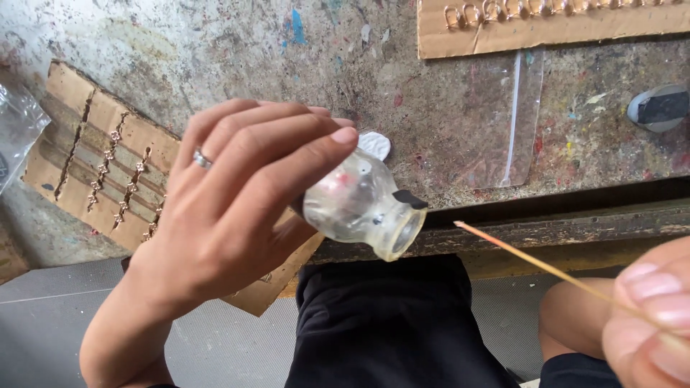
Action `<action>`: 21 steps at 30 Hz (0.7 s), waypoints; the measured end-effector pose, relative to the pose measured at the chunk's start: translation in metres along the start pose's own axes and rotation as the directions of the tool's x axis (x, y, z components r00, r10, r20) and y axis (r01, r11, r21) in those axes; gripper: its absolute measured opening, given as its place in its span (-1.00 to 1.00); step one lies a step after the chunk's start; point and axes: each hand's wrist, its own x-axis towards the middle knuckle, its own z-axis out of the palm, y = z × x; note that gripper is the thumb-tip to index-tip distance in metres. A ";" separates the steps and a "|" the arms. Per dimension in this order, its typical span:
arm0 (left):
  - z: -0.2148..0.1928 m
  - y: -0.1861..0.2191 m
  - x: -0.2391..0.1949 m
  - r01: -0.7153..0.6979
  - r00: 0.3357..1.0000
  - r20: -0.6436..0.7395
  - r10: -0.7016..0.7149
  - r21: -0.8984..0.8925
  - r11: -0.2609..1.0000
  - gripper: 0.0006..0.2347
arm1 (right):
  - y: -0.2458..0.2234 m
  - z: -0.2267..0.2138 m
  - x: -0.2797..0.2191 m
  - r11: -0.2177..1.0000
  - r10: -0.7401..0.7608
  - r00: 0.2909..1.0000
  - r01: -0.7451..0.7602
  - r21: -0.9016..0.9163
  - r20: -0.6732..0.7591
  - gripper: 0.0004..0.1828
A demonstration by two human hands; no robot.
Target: The person paints the neck of a small clear bottle black using a wooden stick, then switches to a paintbrush to apply black paint to a small area on the work surface. The person handles paint bottles and a tissue during the process.
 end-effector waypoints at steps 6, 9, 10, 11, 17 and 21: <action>0.009 0.005 0.005 -0.044 0.999 0.020 0.044 0.039 0.998 -0.68 | -0.101 0.109 0.130 0.958 -0.239 0.819 0.286 -0.010 0.521 -0.72; 0.010 0.006 0.006 -0.056 0.998 0.026 0.055 0.037 0.998 -0.67 | -0.135 0.140 0.152 0.972 -0.134 0.832 0.218 -0.094 0.539 -0.79; 0.010 0.006 0.006 -0.058 0.998 0.027 0.057 0.040 0.998 -0.66 | -0.143 0.145 0.158 0.977 -0.078 0.812 0.179 -0.120 0.579 -0.78; 0.010 0.006 0.006 -0.058 0.998 0.029 0.057 0.040 0.998 -0.66 | -0.147 0.151 0.157 0.977 -0.077 0.812 0.177 -0.120 0.578 -0.78; 0.011 0.005 0.006 -0.077 0.997 0.014 0.076 0.059 0.995 -0.70 | -0.148 0.175 0.154 0.971 -0.077 0.891 0.169 -0.169 0.448 -0.95; 0.011 0.004 0.006 -0.075 0.997 0.019 0.074 0.065 0.995 -0.69 | -0.138 0.175 0.152 0.972 -0.122 0.897 0.195 -0.134 0.424 -0.97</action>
